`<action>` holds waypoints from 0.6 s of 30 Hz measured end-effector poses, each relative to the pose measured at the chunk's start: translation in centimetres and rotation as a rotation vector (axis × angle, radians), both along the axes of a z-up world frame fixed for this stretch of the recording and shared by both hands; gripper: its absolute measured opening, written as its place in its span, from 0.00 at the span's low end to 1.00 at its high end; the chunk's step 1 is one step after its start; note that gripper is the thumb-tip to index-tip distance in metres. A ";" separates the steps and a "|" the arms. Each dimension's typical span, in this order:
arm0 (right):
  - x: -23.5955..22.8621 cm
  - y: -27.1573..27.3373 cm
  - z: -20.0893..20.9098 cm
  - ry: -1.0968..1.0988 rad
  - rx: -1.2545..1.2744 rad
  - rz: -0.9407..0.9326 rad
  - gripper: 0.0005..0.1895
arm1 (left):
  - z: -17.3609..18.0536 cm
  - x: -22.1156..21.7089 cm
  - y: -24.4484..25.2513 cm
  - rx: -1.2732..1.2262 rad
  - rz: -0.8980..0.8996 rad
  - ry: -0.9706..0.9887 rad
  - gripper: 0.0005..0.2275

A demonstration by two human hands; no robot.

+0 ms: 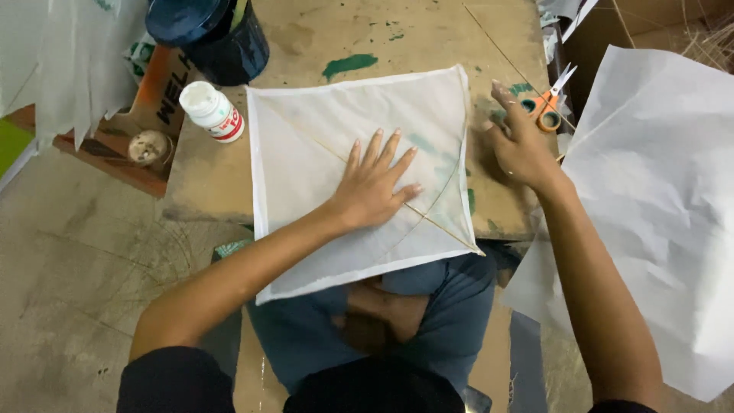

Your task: Applying glue to a kite frame and attaching kite paper by smoothing it with hands

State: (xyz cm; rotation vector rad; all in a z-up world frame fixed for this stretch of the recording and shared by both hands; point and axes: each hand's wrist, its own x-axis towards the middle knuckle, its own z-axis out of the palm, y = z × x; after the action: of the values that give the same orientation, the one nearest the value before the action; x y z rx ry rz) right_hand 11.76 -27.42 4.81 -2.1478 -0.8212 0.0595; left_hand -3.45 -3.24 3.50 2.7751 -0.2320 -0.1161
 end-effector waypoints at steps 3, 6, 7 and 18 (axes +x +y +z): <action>0.0 -0.3 0.0 0.019 0.047 0.044 0.31 | -0.6 -0.9 -0.5 0.025 0.016 0.035 0.33; -0.7 -0.2 0.3 -0.009 -0.020 0.015 0.26 | -0.6 -0.7 -0.2 0.021 0.052 0.043 0.32; -0.4 -0.4 -0.4 -0.007 -0.022 0.018 0.26 | -0.5 -0.4 0.1 0.019 0.055 0.045 0.32; -3.8 0.5 1.6 -0.060 -0.235 0.132 0.36 | -1.6 7.7 1.6 0.017 -0.132 -0.214 0.30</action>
State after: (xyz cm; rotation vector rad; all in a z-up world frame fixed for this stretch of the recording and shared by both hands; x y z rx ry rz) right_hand 7.93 -26.97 6.36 -2.3203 -1.0344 0.1680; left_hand 4.23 -1.63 1.94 2.7866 -0.4711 0.1475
